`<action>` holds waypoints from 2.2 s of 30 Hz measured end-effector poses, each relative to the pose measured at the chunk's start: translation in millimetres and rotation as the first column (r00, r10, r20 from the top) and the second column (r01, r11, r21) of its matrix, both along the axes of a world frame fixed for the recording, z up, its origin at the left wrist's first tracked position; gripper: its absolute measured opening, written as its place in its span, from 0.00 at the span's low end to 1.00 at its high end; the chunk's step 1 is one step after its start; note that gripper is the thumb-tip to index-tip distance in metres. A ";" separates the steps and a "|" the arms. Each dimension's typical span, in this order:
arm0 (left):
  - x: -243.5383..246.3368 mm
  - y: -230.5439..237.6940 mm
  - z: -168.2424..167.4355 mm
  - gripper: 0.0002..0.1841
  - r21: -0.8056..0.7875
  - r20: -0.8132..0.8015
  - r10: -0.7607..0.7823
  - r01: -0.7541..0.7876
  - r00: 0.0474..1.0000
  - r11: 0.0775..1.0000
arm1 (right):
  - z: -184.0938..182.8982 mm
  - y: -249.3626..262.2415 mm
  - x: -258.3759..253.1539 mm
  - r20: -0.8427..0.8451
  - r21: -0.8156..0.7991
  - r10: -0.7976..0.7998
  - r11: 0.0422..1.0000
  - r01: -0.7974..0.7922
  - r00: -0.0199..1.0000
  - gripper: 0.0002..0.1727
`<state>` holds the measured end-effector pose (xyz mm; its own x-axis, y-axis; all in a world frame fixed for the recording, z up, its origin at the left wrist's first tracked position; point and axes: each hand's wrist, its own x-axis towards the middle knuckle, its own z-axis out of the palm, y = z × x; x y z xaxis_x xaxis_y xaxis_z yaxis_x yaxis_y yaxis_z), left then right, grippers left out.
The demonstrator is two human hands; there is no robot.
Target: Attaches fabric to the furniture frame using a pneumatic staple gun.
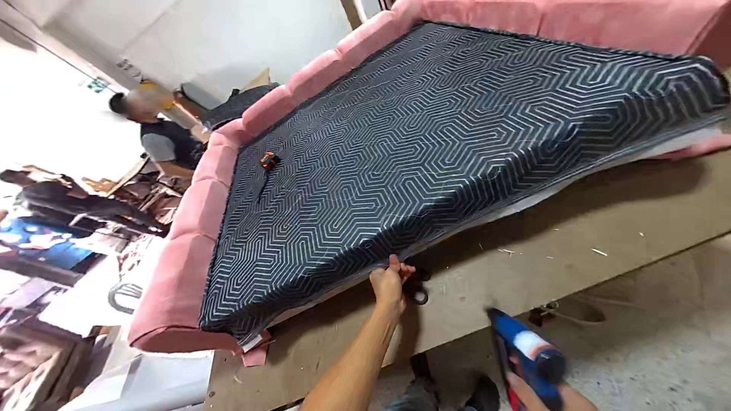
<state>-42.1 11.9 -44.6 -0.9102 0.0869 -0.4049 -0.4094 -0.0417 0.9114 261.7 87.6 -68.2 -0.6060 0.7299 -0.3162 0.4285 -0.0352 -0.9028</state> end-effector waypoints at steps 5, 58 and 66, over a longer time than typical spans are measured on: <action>-21.9 7.8 -3.2 0.16 -0.290 -0.063 -0.018 -0.001 0.998 0.957 | 30.6 -27.1 -142.3 -0.167 0.367 0.059 0.930 0.006 0.984 0.19; 2.6 324.6 81.4 0.08 -0.475 0.712 0.303 -0.752 -0.633 -0.457 | 17.3 85.4 -153.5 -0.036 0.133 0.467 0.878 -0.459 0.884 0.28; -3.4 322.3 82.1 0.09 -0.563 0.696 0.261 -0.734 -0.669 -0.379 | 4.5 68.3 -145.0 -0.208 0.460 0.224 0.881 -0.107 0.952 0.18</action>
